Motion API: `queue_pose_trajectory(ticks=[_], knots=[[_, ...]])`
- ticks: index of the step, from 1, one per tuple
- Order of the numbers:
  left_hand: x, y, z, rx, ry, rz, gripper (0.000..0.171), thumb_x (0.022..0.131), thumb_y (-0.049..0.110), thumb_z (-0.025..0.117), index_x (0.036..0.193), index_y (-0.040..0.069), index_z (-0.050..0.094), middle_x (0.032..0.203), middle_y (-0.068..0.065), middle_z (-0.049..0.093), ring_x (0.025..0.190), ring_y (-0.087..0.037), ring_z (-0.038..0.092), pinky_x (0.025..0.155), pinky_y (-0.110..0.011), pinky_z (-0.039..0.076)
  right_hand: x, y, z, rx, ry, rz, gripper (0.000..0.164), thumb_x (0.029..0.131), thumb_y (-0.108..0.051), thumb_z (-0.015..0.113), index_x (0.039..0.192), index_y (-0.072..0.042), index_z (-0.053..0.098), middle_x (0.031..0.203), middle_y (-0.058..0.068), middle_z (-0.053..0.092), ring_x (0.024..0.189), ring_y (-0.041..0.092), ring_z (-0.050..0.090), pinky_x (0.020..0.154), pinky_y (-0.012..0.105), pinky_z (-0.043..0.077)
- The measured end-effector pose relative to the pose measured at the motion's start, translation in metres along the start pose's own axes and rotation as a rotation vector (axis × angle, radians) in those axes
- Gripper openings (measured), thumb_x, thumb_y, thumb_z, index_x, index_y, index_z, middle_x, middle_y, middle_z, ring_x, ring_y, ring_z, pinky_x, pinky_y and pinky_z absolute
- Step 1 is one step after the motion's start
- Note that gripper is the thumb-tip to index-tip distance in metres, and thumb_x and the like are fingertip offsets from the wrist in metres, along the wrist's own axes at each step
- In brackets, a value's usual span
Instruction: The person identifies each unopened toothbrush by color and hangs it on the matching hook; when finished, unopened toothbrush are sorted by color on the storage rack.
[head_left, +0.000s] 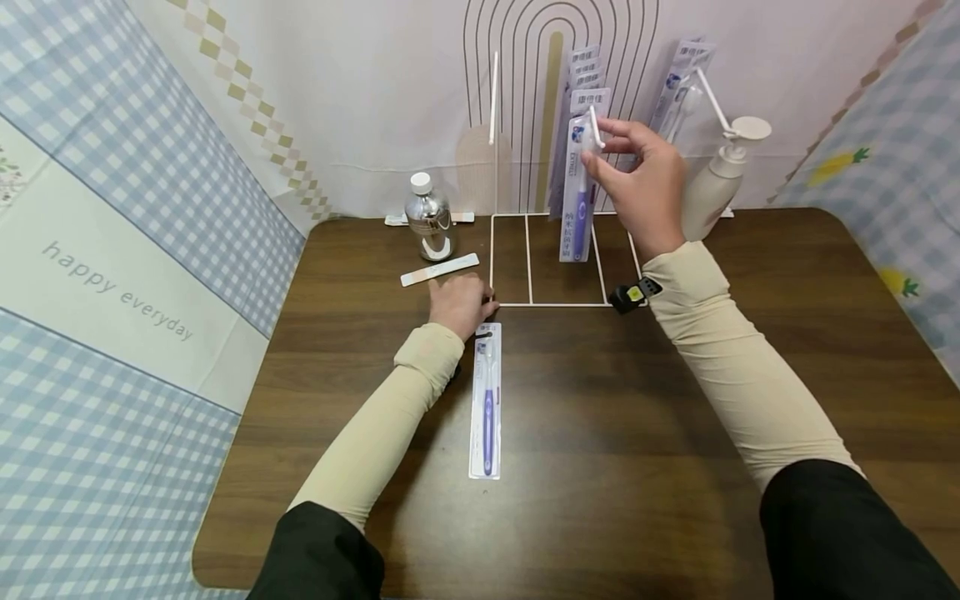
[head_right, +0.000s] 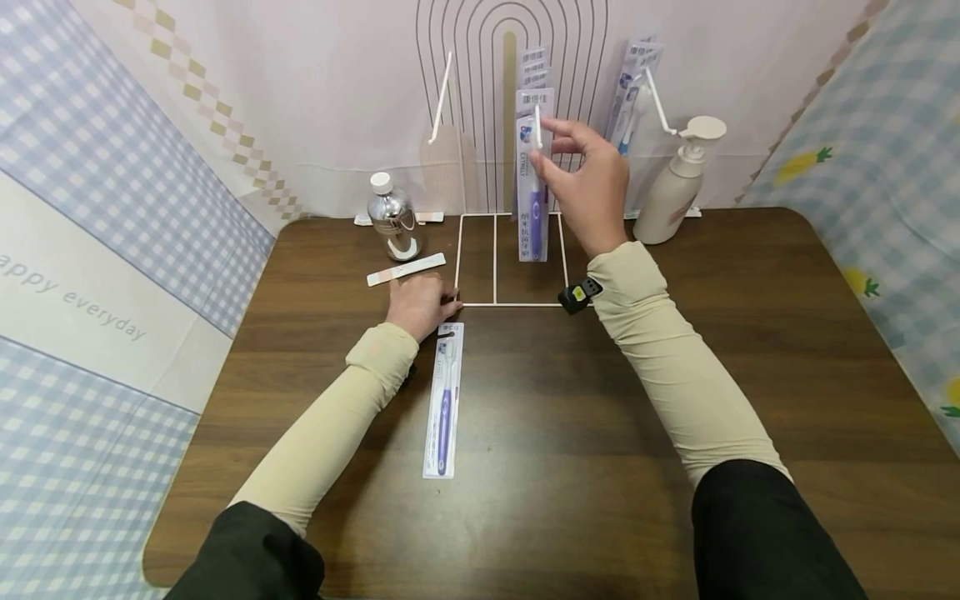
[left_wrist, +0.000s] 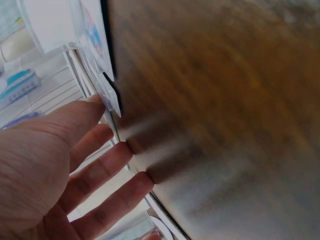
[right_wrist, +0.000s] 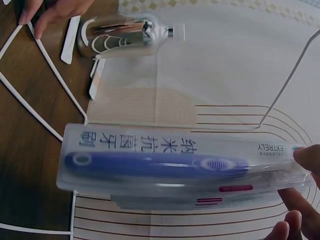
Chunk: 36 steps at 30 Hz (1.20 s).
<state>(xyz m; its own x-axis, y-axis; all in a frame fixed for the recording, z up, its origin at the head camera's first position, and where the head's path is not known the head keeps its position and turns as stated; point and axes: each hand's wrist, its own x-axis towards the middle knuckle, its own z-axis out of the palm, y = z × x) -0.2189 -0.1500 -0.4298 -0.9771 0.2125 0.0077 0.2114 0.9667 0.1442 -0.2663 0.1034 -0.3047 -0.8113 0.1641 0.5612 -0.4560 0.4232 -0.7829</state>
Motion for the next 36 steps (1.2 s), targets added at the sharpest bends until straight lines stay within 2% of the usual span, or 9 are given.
queue_pose_trajectory(ticks=[5,9,12,15,19,22,26,30,36], knots=[[0.001,0.000,0.000,0.006,0.001,-0.008,0.020,0.100,0.040,0.074,0.109,0.025,0.083,0.116,-0.001,0.075,0.110,-0.032,0.069,0.105,-0.062,0.041,-0.011,0.006,-0.001,-0.002,0.002,-0.041,0.040,0.089,-0.017,0.086,0.128,-0.016,0.077,0.110,0.010,0.077,0.068,0.005,0.052,0.061,0.022,0.038],[0.002,-0.001,0.000,0.010,-0.005,-0.014,0.020,0.100,0.040,0.074,0.109,0.026,0.083,0.116,-0.001,0.075,0.111,-0.031,0.069,0.106,-0.062,0.040,-0.035,0.013,0.004,0.002,-0.051,-0.056,0.039,0.090,-0.015,0.087,0.126,-0.010,0.076,0.108,0.014,0.075,0.069,0.006,0.053,0.062,0.023,0.041],[0.002,-0.001,0.001,0.009,-0.010,-0.015,0.019,0.100,0.040,0.074,0.109,0.026,0.083,0.117,-0.001,0.075,0.111,-0.031,0.069,0.106,-0.062,0.040,-0.058,0.019,0.010,-0.051,-0.149,-0.082,0.033,0.091,-0.017,0.086,0.121,-0.009,0.077,0.101,0.011,0.075,0.071,0.012,0.055,0.063,0.023,0.040],[0.002,-0.001,0.001,0.009,-0.010,-0.018,0.019,0.100,0.040,0.075,0.110,0.026,0.084,0.117,-0.001,0.076,0.111,-0.031,0.070,0.107,-0.063,0.039,-0.078,0.022,0.018,-0.104,-0.288,-0.092,0.033,0.091,-0.020,0.086,0.121,-0.009,0.076,0.096,0.009,0.075,0.076,0.020,0.060,0.068,0.027,0.041],[0.002,-0.001,0.001,0.015,-0.007,-0.018,0.018,0.099,0.040,0.075,0.107,0.025,0.084,0.116,-0.001,0.076,0.109,-0.032,0.070,0.106,-0.063,0.040,-0.100,0.024,0.027,-0.141,-0.474,-0.048,0.039,0.091,-0.023,0.086,0.126,-0.009,0.074,0.096,0.007,0.077,0.086,0.028,0.070,0.077,0.038,0.047],[0.002,-0.001,0.002,0.019,-0.003,-0.014,0.018,0.099,0.040,0.075,0.107,0.025,0.084,0.115,-0.002,0.076,0.108,-0.031,0.071,0.104,-0.062,0.041,-0.115,0.027,0.035,-0.169,-0.586,0.000,0.040,0.091,-0.025,0.085,0.127,-0.010,0.074,0.093,0.005,0.077,0.085,0.026,0.071,0.079,0.040,0.049],[0.002,0.000,0.003,0.020,-0.002,-0.009,0.018,0.099,0.040,0.075,0.105,0.025,0.083,0.114,-0.002,0.077,0.107,-0.031,0.071,0.103,-0.060,0.042,-0.134,0.030,0.045,-0.207,-0.723,0.026,0.040,0.091,-0.027,0.086,0.125,-0.008,0.075,0.088,0.001,0.076,0.074,0.018,0.067,0.073,0.039,0.050],[0.003,0.001,0.004,0.024,0.002,-0.009,0.017,0.099,0.040,0.076,0.101,0.025,0.083,0.113,-0.001,0.076,0.106,-0.031,0.070,0.103,-0.060,0.041,-0.151,0.031,0.054,-0.232,-0.819,0.033,0.039,0.090,-0.029,0.086,0.120,-0.007,0.076,0.082,-0.003,0.074,0.069,0.012,0.064,0.071,0.038,0.052],[0.004,0.001,0.004,0.017,0.001,-0.027,0.016,0.098,0.040,0.076,0.105,0.027,0.083,0.115,0.000,0.075,0.109,-0.030,0.070,0.104,-0.061,0.040,-0.160,0.030,0.067,-0.272,-0.881,0.035,0.039,0.088,-0.034,0.087,0.117,-0.010,0.078,0.077,-0.006,0.070,0.066,0.010,0.061,0.066,0.036,0.049]])
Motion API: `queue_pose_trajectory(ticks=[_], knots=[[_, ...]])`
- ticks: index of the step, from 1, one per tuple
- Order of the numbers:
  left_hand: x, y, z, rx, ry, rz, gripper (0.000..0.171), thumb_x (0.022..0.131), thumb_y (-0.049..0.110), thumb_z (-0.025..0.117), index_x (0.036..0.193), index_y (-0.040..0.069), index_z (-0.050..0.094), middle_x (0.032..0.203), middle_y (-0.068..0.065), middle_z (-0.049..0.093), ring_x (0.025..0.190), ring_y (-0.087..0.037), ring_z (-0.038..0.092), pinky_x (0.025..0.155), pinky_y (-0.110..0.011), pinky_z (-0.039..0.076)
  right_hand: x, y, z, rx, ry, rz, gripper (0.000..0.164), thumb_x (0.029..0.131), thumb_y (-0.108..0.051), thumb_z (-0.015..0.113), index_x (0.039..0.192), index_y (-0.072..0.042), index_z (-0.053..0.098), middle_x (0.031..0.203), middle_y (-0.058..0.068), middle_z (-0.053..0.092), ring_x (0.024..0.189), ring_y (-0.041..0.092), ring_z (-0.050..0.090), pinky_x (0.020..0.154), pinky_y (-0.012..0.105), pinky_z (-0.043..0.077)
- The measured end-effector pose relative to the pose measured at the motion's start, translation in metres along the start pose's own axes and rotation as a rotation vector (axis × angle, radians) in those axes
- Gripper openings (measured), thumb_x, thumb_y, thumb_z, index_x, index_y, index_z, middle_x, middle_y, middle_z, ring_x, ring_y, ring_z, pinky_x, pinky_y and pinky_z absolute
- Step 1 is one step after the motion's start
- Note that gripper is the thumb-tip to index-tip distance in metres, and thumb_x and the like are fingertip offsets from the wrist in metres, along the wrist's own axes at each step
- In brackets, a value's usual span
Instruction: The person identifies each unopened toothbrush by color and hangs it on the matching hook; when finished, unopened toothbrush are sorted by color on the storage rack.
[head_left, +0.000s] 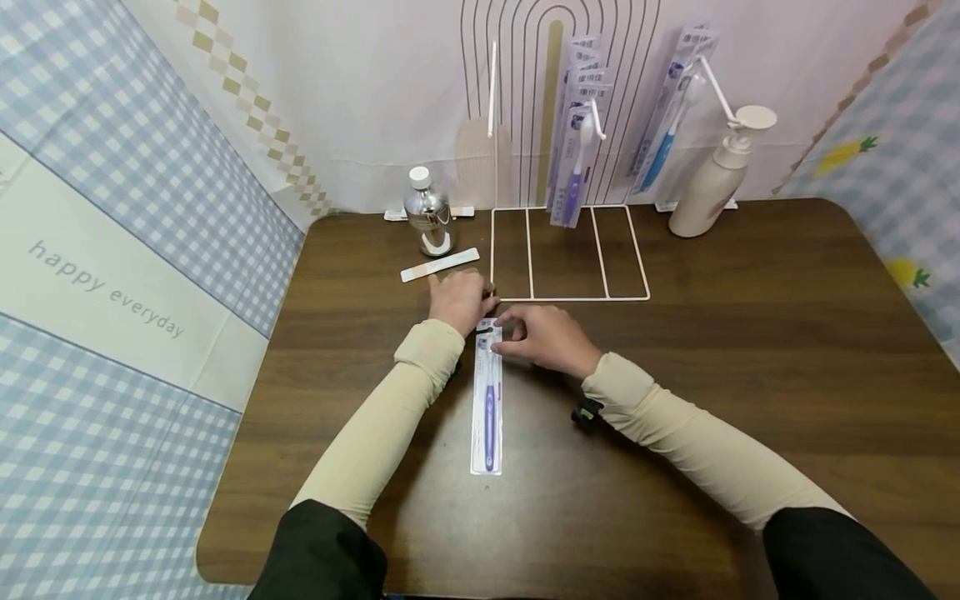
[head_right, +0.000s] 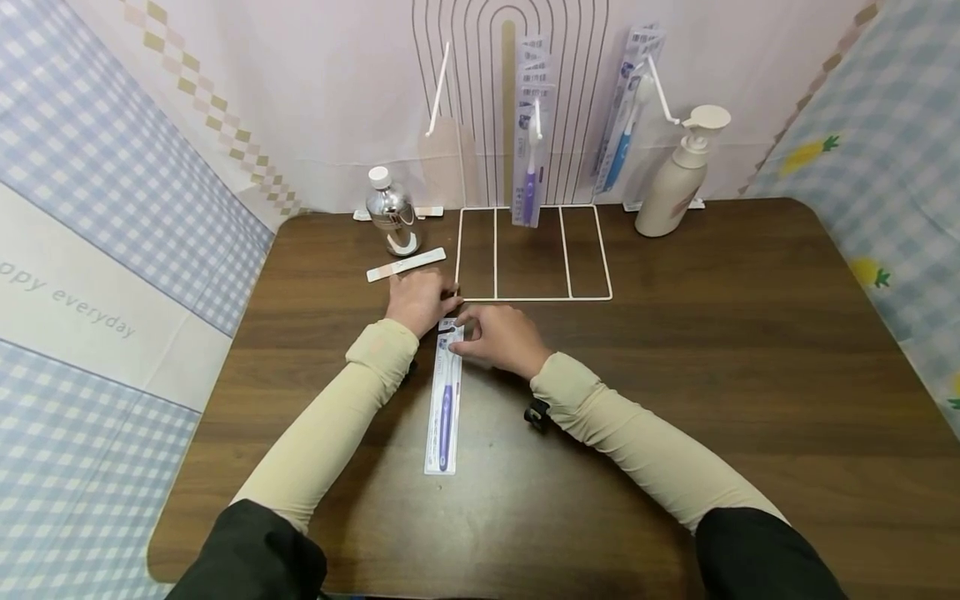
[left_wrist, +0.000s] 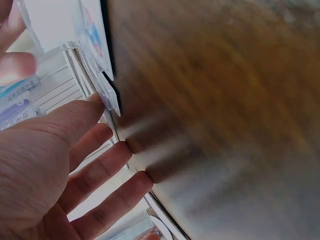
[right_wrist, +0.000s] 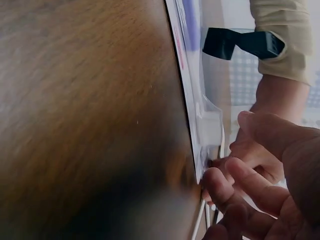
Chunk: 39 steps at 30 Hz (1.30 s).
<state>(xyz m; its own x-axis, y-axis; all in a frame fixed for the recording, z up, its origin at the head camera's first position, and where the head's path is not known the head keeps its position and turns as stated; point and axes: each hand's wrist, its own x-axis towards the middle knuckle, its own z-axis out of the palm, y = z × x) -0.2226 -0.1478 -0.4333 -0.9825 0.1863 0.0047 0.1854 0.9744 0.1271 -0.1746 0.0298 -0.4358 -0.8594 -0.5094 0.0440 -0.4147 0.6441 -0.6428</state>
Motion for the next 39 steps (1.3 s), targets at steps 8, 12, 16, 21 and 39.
queue_pose_trajectory(ticks=[8,12,16,21,39], knots=[[0.001,0.002,-0.001,0.006,-0.007,-0.003,0.017,0.099,0.041,0.075,0.107,0.027,0.083,0.116,0.000,0.075,0.110,-0.030,0.070,0.104,-0.062,0.040,0.008,-0.006,0.007,-0.042,-0.048,0.026,0.040,0.086,-0.038,0.087,0.113,-0.010,0.078,0.077,-0.003,0.069,0.066,0.012,0.061,0.064,0.036,0.050],[0.001,0.003,-0.003,0.013,-0.006,-0.006,0.018,0.100,0.041,0.075,0.109,0.028,0.083,0.117,0.000,0.075,0.110,-0.030,0.070,0.104,-0.062,0.041,0.010,-0.006,0.010,-0.051,-0.058,0.039,0.038,0.084,-0.035,0.088,0.109,-0.009,0.077,0.075,-0.004,0.068,0.066,0.012,0.061,0.064,0.036,0.050],[0.001,0.003,-0.004,0.013,-0.005,-0.007,0.019,0.100,0.040,0.074,0.112,0.029,0.083,0.118,0.000,0.075,0.111,-0.030,0.070,0.104,-0.061,0.041,0.009,-0.004,0.009,-0.036,-0.052,0.048,0.034,0.083,-0.032,0.088,0.105,-0.008,0.076,0.075,-0.004,0.067,0.066,0.012,0.060,0.064,0.034,0.049],[0.001,0.004,-0.004,0.009,-0.003,0.011,0.018,0.100,0.039,0.074,0.109,0.027,0.083,0.117,-0.001,0.076,0.110,-0.031,0.070,0.104,-0.062,0.041,-0.001,0.003,-0.002,-0.039,-0.011,0.093,0.033,0.082,-0.033,0.089,0.104,-0.011,0.078,0.080,-0.004,0.068,0.070,0.013,0.061,0.065,0.034,0.048],[0.000,-0.001,-0.001,-0.010,-0.008,0.001,0.020,0.099,0.041,0.075,0.111,0.027,0.083,0.117,0.002,0.075,0.112,-0.029,0.070,0.103,-0.060,0.041,-0.054,0.030,-0.076,-0.061,0.531,-0.112,0.034,0.083,-0.020,0.091,0.114,-0.014,0.078,0.089,0.000,0.079,0.068,0.019,0.066,0.062,0.031,0.039]])
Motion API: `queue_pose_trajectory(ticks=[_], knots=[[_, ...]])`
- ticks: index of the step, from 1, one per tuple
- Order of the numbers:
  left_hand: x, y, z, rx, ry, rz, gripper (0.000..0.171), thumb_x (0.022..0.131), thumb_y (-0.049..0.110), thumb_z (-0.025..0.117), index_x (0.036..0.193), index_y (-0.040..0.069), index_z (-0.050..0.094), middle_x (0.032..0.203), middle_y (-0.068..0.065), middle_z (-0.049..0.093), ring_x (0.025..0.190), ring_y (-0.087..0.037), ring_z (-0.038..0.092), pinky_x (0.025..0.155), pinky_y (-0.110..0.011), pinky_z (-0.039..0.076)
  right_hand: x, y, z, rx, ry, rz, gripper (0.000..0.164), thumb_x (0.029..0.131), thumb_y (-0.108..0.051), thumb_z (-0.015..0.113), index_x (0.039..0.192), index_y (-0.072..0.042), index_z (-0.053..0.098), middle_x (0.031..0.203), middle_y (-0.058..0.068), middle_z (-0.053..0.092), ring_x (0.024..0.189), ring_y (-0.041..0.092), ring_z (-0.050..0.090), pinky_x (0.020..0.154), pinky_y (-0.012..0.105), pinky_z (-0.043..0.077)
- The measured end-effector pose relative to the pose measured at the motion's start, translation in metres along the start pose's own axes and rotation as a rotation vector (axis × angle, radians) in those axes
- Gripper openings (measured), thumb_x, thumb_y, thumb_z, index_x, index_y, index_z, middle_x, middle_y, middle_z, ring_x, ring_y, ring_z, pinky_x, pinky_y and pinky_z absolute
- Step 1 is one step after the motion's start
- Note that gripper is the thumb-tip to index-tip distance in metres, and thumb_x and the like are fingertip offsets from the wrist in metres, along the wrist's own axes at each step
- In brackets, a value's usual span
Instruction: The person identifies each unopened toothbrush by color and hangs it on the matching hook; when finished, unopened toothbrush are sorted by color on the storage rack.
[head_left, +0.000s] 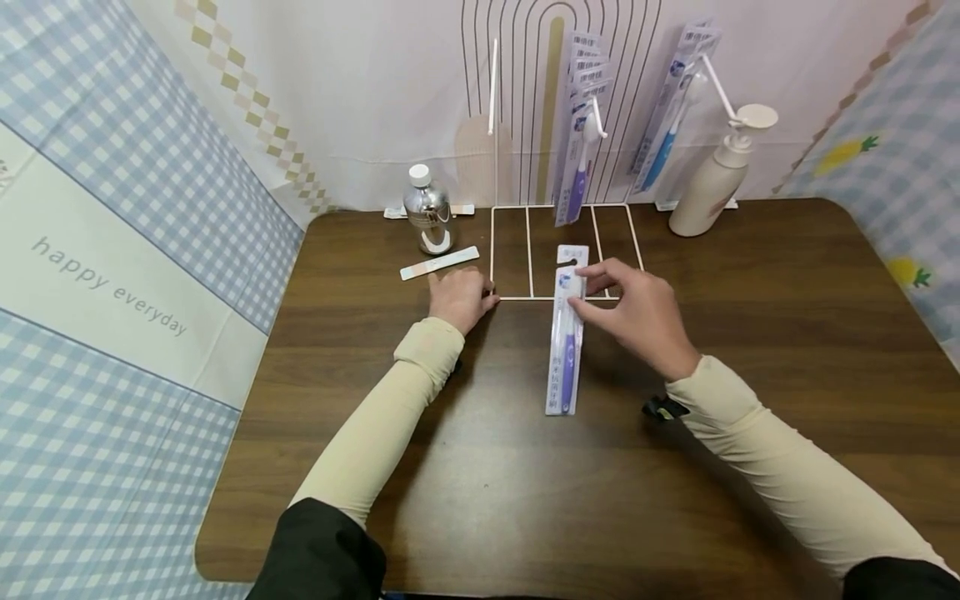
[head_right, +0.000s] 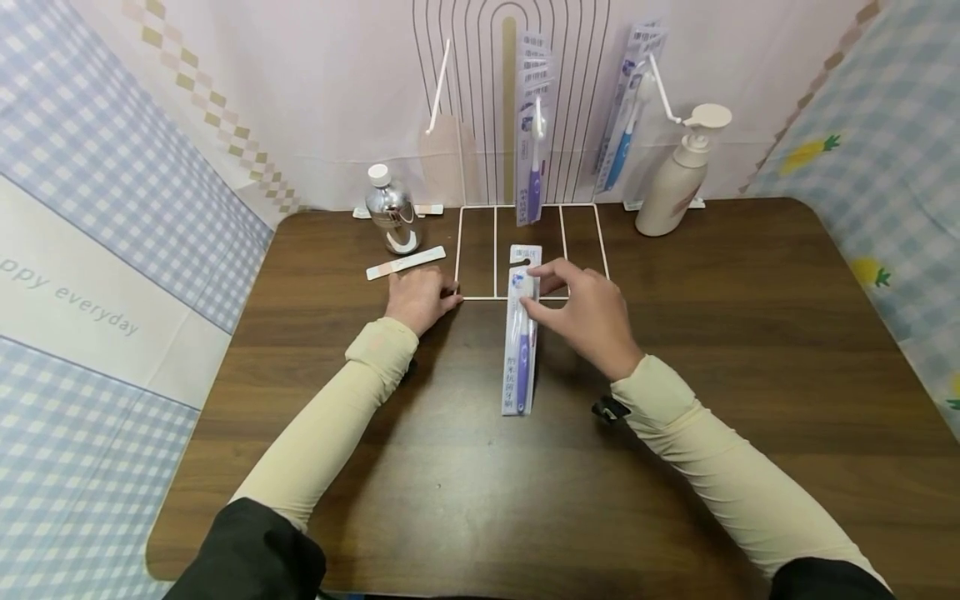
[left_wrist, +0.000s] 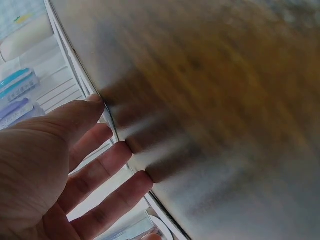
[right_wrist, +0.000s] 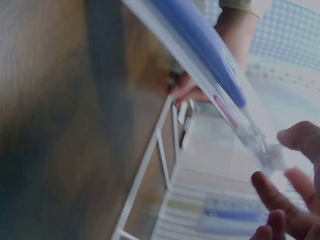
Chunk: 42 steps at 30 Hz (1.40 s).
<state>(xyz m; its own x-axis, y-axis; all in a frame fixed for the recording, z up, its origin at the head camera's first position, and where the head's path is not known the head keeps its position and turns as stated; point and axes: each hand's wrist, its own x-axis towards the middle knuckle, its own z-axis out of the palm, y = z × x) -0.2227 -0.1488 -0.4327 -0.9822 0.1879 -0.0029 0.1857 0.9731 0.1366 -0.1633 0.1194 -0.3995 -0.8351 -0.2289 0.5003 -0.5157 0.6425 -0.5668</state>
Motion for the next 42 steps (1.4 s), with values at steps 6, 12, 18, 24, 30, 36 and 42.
queue_pose_trajectory(ticks=[6,12,18,24,30,36,42], knots=[[0.000,0.000,0.000,-0.002,0.000,0.002,0.020,0.099,0.041,0.076,0.112,0.027,0.083,0.117,0.002,0.075,0.112,-0.029,0.070,0.102,-0.060,0.041,0.005,-0.007,-0.031,-0.029,0.167,-0.132,0.038,0.081,-0.015,0.092,0.118,-0.015,0.081,0.087,-0.001,0.076,0.060,0.010,0.042,0.060,0.024,0.031],[0.000,0.001,0.001,0.000,0.006,0.002,0.019,0.099,0.040,0.076,0.109,0.027,0.084,0.116,0.002,0.075,0.110,-0.029,0.070,0.102,-0.060,0.042,0.015,-0.019,-0.055,0.026,0.319,-0.249,0.038,0.083,-0.013,0.089,0.120,-0.010,0.082,0.092,0.008,0.078,0.065,0.011,0.044,0.070,0.021,0.033],[0.001,0.003,0.001,-0.008,0.007,0.012,0.017,0.099,0.040,0.076,0.107,0.027,0.083,0.114,0.002,0.075,0.109,-0.030,0.070,0.102,-0.060,0.042,0.029,-0.033,-0.064,0.089,0.475,-0.258,0.035,0.079,-0.006,0.089,0.114,-0.007,0.083,0.096,0.015,0.080,0.064,0.021,0.043,0.075,0.021,0.031],[0.000,0.002,-0.001,-0.014,-0.002,0.006,0.018,0.099,0.040,0.076,0.108,0.026,0.083,0.115,0.001,0.075,0.109,-0.030,0.070,0.102,-0.060,0.042,0.048,-0.039,-0.066,0.116,0.488,-0.203,0.037,0.084,-0.008,0.088,0.120,-0.013,0.081,0.097,0.012,0.079,0.067,0.015,0.042,0.068,0.019,0.030],[-0.001,0.000,-0.001,-0.017,-0.009,-0.004,0.021,0.099,0.040,0.076,0.112,0.026,0.083,0.118,0.001,0.075,0.111,-0.030,0.070,0.103,-0.059,0.041,0.065,-0.036,-0.057,0.159,0.457,-0.163,0.037,0.090,-0.013,0.085,0.126,-0.017,0.078,0.108,0.008,0.079,0.068,0.008,0.045,0.059,0.017,0.032],[-0.001,0.000,0.000,-0.020,-0.009,0.001,0.022,0.099,0.041,0.076,0.114,0.026,0.083,0.119,0.001,0.075,0.112,-0.030,0.070,0.103,-0.059,0.041,0.078,-0.032,-0.041,0.204,0.451,-0.100,0.037,0.089,-0.009,0.086,0.125,-0.012,0.078,0.109,0.010,0.079,0.074,0.005,0.048,0.062,0.018,0.033],[-0.001,-0.001,-0.002,-0.017,-0.007,-0.002,0.021,0.099,0.041,0.075,0.111,0.026,0.083,0.119,0.001,0.075,0.112,-0.030,0.070,0.103,-0.059,0.041,0.097,-0.025,-0.027,0.224,0.495,0.004,0.036,0.088,-0.012,0.087,0.122,-0.016,0.080,0.103,0.008,0.079,0.078,0.004,0.052,0.068,0.019,0.035]])
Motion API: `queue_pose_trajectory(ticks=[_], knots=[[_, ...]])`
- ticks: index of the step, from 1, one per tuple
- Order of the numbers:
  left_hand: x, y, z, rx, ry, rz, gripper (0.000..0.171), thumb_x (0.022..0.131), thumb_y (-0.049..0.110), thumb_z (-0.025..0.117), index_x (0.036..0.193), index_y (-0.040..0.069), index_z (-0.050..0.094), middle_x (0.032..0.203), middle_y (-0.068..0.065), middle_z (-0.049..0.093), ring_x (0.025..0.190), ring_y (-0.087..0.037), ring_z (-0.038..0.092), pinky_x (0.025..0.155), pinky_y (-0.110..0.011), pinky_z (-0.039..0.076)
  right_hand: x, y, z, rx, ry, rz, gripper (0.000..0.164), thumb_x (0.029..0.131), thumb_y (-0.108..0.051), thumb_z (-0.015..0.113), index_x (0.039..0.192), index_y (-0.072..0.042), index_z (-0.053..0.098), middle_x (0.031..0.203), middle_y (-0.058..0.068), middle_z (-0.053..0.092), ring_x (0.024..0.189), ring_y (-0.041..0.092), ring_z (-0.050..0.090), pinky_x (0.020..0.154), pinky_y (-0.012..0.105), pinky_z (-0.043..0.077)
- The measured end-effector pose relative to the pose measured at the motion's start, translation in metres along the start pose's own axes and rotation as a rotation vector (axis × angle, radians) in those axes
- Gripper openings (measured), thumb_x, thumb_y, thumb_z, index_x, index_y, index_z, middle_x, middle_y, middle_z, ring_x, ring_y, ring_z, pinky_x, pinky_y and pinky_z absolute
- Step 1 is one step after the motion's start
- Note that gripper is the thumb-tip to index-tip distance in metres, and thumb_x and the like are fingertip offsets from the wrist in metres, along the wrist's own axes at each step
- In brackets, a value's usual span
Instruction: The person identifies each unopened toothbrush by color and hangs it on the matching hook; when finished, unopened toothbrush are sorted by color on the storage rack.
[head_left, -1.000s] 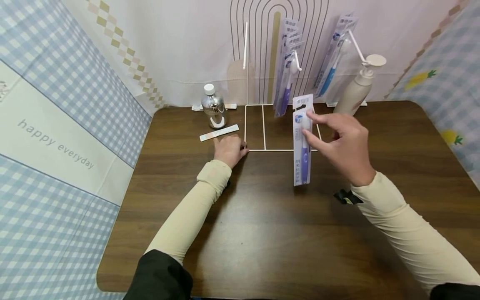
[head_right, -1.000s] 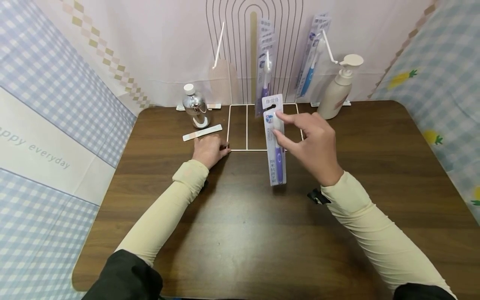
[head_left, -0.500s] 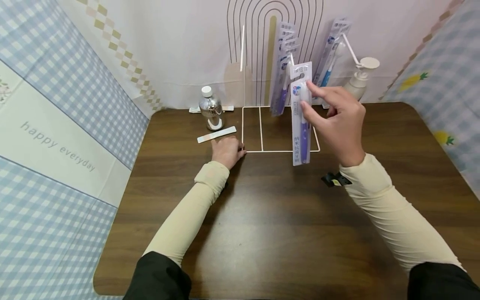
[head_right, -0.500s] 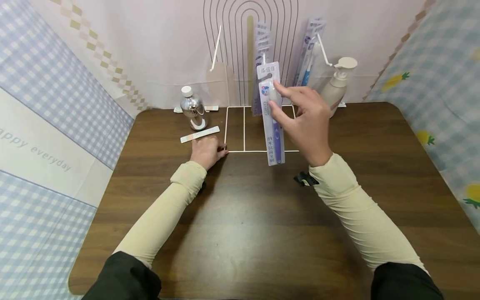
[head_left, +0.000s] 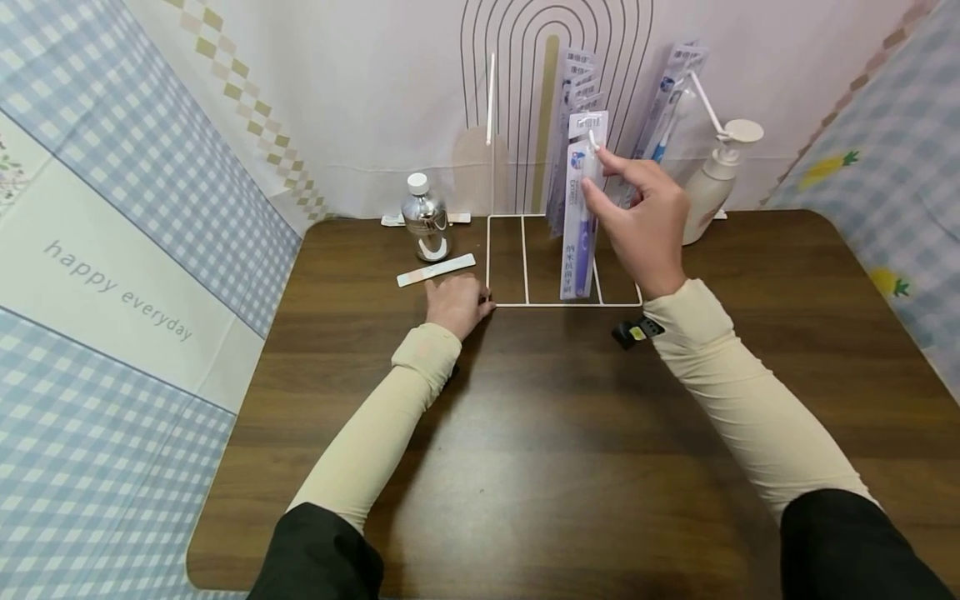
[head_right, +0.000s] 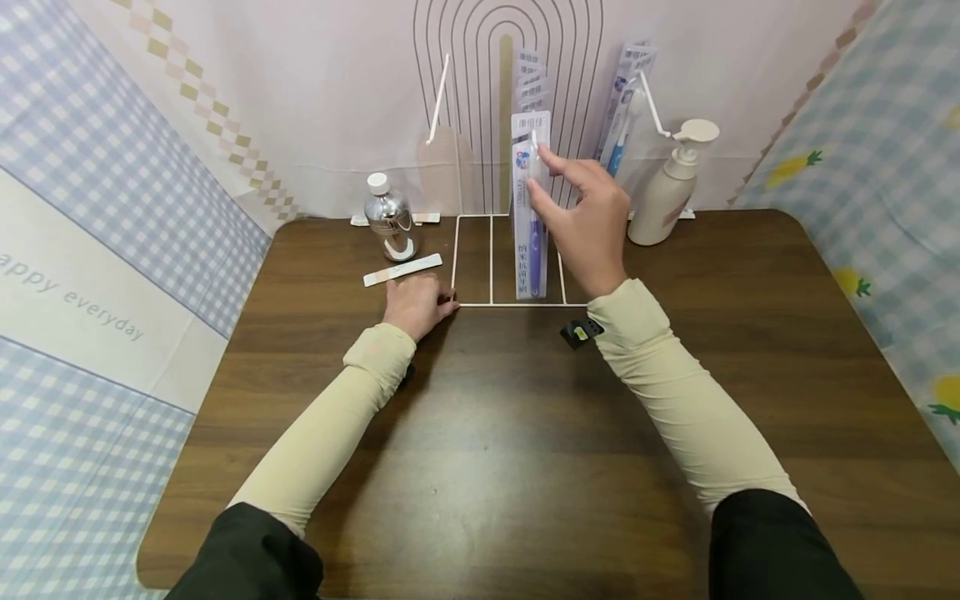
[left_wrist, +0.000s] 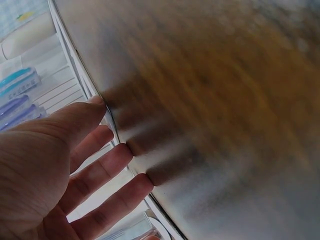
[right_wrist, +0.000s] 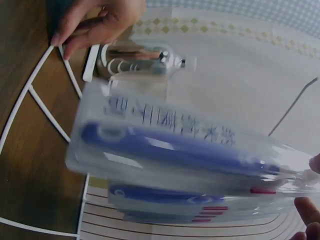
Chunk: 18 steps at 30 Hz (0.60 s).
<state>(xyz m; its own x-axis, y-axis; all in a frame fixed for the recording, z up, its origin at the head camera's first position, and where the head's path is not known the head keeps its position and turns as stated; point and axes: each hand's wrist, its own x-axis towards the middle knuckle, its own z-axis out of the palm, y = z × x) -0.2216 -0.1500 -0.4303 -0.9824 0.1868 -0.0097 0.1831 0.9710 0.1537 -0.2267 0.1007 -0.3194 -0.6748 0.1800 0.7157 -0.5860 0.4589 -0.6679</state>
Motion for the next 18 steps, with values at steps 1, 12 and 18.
queue_pose_trajectory(ticks=[1,12,18], knots=[[0.000,0.000,0.000,0.001,0.000,0.001,0.021,0.099,0.041,0.075,0.111,0.026,0.083,0.119,0.002,0.075,0.111,-0.030,0.070,0.103,-0.059,0.041,0.002,0.002,0.002,-0.006,0.007,0.012,0.035,0.088,-0.014,0.087,0.123,-0.017,0.080,0.103,0.007,0.079,0.078,0.003,0.052,0.068,0.019,0.036],[0.001,0.003,-0.001,-0.002,0.020,0.007,0.020,0.097,0.042,0.077,0.108,0.027,0.084,0.116,0.002,0.076,0.110,-0.030,0.071,0.102,-0.059,0.042,0.011,0.011,0.007,-0.023,0.020,0.053,0.037,0.089,-0.017,0.086,0.126,-0.020,0.080,0.109,0.005,0.078,0.077,0.001,0.051,0.069,0.018,0.037],[-0.002,-0.002,-0.003,-0.054,0.006,0.011,0.025,0.098,0.047,0.074,0.110,0.027,0.083,0.118,0.001,0.076,0.109,-0.029,0.071,0.102,-0.059,0.041,0.006,0.008,-0.002,0.005,-0.005,0.083,0.039,0.089,-0.008,0.082,0.127,-0.012,0.078,0.115,0.016,0.076,0.062,0.000,0.043,0.063,0.018,0.036]])
